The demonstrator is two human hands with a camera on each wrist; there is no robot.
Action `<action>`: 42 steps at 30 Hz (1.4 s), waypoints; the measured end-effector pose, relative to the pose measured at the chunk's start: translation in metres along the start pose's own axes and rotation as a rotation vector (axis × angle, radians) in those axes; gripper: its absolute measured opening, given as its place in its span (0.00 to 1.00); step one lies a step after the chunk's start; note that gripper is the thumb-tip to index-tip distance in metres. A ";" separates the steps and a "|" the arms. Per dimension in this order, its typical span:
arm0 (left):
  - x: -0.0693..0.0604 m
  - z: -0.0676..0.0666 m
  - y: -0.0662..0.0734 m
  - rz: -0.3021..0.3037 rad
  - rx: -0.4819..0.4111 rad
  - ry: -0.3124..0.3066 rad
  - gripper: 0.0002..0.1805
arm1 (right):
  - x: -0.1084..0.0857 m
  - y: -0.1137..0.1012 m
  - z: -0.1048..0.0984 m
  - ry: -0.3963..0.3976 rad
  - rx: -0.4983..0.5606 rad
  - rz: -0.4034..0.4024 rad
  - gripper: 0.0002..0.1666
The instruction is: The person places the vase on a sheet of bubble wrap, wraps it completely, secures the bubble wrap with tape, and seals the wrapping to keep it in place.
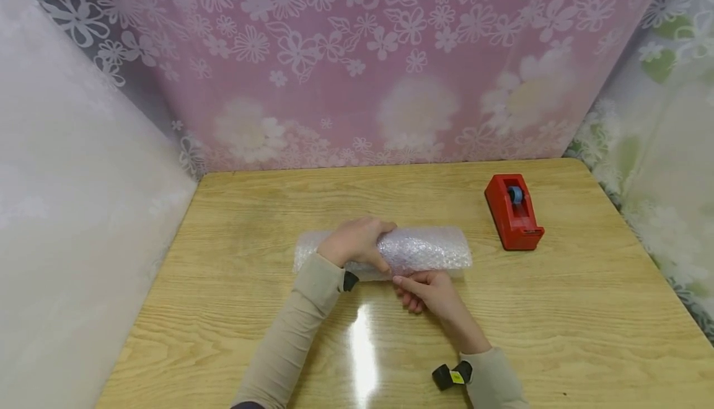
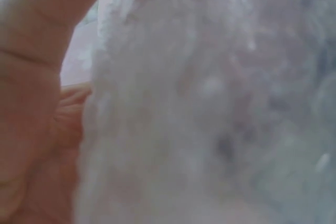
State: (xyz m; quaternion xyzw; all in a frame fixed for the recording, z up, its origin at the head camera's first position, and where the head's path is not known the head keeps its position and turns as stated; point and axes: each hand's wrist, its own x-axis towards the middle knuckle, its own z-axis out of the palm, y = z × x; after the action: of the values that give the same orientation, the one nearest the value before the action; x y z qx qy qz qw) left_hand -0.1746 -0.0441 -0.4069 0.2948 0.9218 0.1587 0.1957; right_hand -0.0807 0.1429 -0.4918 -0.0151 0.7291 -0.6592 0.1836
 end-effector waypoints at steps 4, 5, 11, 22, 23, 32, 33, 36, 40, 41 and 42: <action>0.000 -0.002 0.000 0.002 -0.003 -0.005 0.49 | -0.013 -0.020 -0.005 -0.156 -0.109 -0.113 0.17; -0.001 -0.002 0.000 0.006 -0.003 -0.005 0.49 | -0.017 -0.026 -0.005 -0.147 -0.141 -0.179 0.15; 0.000 -0.002 0.000 0.015 0.027 0.003 0.46 | -0.023 -0.058 -0.010 0.228 -0.673 -0.802 0.15; 0.001 -0.001 -0.001 0.046 0.081 0.001 0.47 | -0.003 -0.037 -0.020 0.154 -1.263 -0.649 0.46; 0.001 0.000 -0.001 0.049 0.089 0.002 0.47 | -0.002 -0.035 -0.020 0.160 -1.266 -0.653 0.45; -0.013 0.016 -0.006 0.080 0.211 0.107 0.51 | 0.001 -0.026 -0.020 0.217 -1.292 -0.697 0.47; -0.016 0.018 -0.006 0.089 0.239 0.133 0.50 | 0.001 -0.026 -0.020 0.220 -1.300 -0.695 0.48; -0.025 0.027 -0.006 0.112 0.344 0.228 0.51 | 0.002 -0.025 -0.020 0.229 -1.324 -0.685 0.49; -0.034 0.039 -0.003 0.120 0.462 0.342 0.56 | 0.002 -0.025 -0.022 0.242 -1.349 -0.674 0.51; -0.035 0.042 -0.003 0.120 0.477 0.365 0.57 | 0.002 -0.025 -0.022 0.246 -1.353 -0.671 0.52; -0.036 0.045 -0.002 0.118 0.491 0.388 0.58 | 0.002 -0.025 -0.023 0.251 -1.358 -0.669 0.54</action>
State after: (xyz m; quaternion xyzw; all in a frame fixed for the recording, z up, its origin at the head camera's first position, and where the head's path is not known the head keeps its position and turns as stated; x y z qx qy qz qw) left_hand -0.1281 -0.0597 -0.4376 0.3505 0.9339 -0.0043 -0.0704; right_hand -0.0945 0.1608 -0.4667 -0.2692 0.9461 -0.0838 -0.1594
